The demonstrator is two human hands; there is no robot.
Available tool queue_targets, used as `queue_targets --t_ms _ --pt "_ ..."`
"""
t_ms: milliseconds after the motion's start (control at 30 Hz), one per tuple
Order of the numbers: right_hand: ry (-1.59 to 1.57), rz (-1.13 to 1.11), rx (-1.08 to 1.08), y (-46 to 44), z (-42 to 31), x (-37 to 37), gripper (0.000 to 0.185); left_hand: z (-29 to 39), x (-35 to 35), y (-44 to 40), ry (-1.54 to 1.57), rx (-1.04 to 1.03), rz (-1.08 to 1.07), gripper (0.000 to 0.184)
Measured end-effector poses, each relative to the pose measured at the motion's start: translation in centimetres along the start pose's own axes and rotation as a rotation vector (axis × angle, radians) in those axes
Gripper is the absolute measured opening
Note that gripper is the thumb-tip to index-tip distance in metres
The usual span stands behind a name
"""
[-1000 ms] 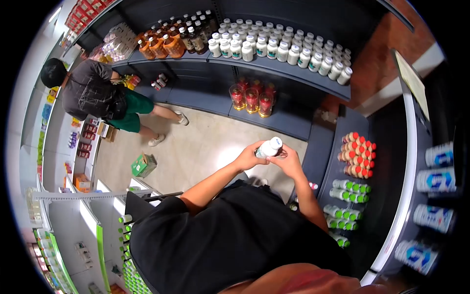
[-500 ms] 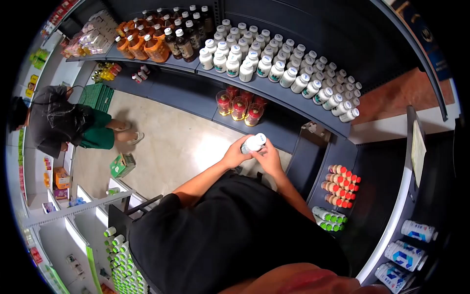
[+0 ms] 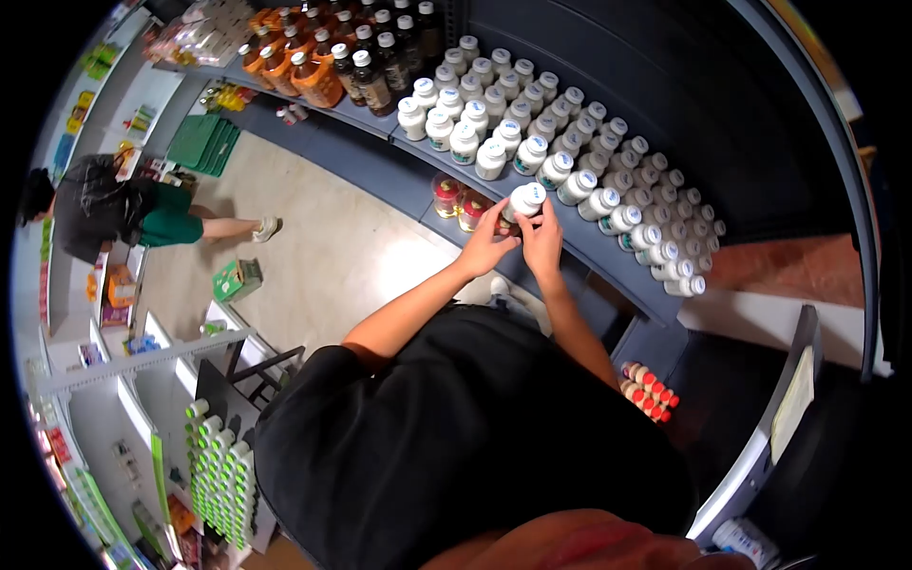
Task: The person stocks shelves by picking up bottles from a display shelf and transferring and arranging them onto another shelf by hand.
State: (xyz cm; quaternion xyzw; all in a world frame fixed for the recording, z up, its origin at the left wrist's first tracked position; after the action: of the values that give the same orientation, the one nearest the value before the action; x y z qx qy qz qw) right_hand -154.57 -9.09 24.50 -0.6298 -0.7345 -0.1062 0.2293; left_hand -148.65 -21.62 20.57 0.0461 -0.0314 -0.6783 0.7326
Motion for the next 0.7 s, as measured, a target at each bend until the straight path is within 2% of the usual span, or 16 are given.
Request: queue_targets --t_ms 100,167,200,300,400,533,633,700 --pt "0.038 0.002 0.07 -2.8 0.9 -0.5 0.06 0.3 -0.4 -1.7 -0.016 0.027 0.034 0.082" --pt "0.03 0.018 0.145 -4.0 1.5 -1.0 0.062 0.6 -0.9 -2.2 0.044 0.126 0.019 0.081" --pt "0.003 -0.015 0.108 -4.5 2.3 -1.3 0.063 0.3 -1.3 -2.5 0.078 0.175 0.009 0.081" --pt "-0.097 -0.122 -0.037 -5.4 4.4 -2.2 0.063 0.3 -2.1 -3.1 0.151 0.138 0.012 0.085" --pt "-0.125 -0.085 0.108 -6.0 3.0 -1.5 0.064 -0.1 -2.6 -3.5 0.21 0.101 0.045 0.088" --pt "-0.18 -0.12 0.116 -6.3 2.8 -1.7 0.063 -1.2 -2.8 -3.8 0.197 0.085 0.131 0.093" --pt "-0.301 -0.12 0.099 -5.3 3.3 -1.4 0.056 -1.4 -2.7 -4.1 0.162 0.109 0.169 0.1" --pt "-0.309 -0.108 0.146 -5.0 4.2 -1.4 0.049 -1.4 -3.2 -4.1 0.206 0.113 0.151 0.096"
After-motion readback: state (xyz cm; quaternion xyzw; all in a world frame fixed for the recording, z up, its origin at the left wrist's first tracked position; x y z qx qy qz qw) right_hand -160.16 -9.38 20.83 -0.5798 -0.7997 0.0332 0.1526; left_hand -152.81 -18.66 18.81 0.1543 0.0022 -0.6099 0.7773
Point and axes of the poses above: each hand's wrist, its own y-axis away from the middle knuckle, its own x-axis out of the back of the hand, z = x × y, the point moved 8 cm from there along -y, towards the middle knuckle, and after that the axes turned 2 degrees about y, right-handed, at the moved point
